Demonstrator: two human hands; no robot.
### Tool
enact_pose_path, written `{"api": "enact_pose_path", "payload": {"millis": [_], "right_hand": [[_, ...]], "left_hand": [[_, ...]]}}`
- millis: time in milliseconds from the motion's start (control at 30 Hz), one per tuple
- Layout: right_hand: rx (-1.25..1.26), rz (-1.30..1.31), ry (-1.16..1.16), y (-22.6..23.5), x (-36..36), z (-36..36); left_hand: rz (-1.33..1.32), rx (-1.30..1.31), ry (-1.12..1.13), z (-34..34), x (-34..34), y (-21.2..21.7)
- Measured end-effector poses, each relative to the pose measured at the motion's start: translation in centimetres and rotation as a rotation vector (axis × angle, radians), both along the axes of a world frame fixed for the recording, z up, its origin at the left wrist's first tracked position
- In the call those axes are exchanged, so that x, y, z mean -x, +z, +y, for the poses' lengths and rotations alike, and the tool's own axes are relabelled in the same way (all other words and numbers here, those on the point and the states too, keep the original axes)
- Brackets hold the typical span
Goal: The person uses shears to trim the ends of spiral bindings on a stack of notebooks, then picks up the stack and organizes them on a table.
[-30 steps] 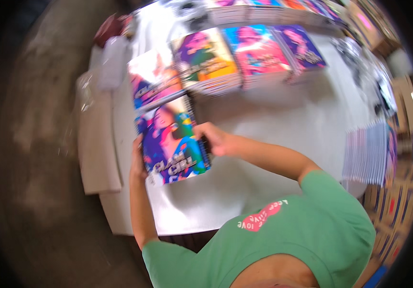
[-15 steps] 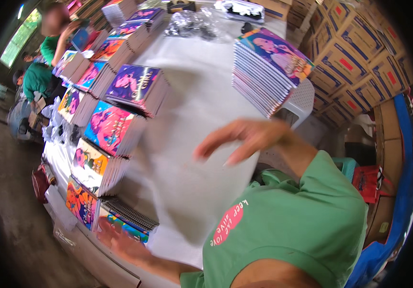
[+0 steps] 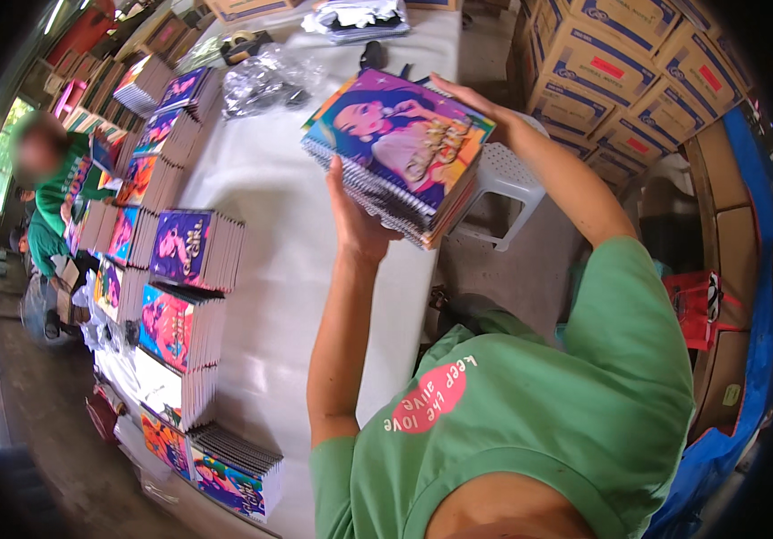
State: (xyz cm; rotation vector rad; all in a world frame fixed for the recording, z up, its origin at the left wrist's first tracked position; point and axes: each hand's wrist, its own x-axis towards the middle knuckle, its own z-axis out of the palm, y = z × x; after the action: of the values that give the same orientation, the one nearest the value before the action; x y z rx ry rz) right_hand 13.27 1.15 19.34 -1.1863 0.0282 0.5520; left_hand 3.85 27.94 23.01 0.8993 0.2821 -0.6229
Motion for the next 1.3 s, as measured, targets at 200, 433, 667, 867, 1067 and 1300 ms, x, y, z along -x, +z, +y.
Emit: {"api": "enact_pose_path", "payload": {"millis": [200,433,667,867,1067,1300], "right_hand": [[-0.169,0.025,0.185,0.9,0.6,1.2],[-0.174,-0.043,0.215,5.5,2.7,3.2],[-0.243,0.192,0.16,5.4,1.9,5.5],[-0.109,0.287,-0.021,4.3,0.8,5.0],[-0.004,0.32,0.019,2.8,0.7,4.3],[0.227,0.268,-0.001,4.6,0.0,4.1]], "left_hand": [[-0.172,0.292,-0.078,-2.7,-3.0,-0.5],[-0.122,0.255,-0.014,-1.6,-2.8,0.4],[-0.161,0.003,0.225,1.7,-2.0,-1.7],[-0.164,0.013,0.283,2.8,-1.6,-2.8],[-0.209,-0.07,0.265,2.3,-1.8,-2.3],[-0.156,-0.051,0.347,3.2,-0.2,-3.5]]}}
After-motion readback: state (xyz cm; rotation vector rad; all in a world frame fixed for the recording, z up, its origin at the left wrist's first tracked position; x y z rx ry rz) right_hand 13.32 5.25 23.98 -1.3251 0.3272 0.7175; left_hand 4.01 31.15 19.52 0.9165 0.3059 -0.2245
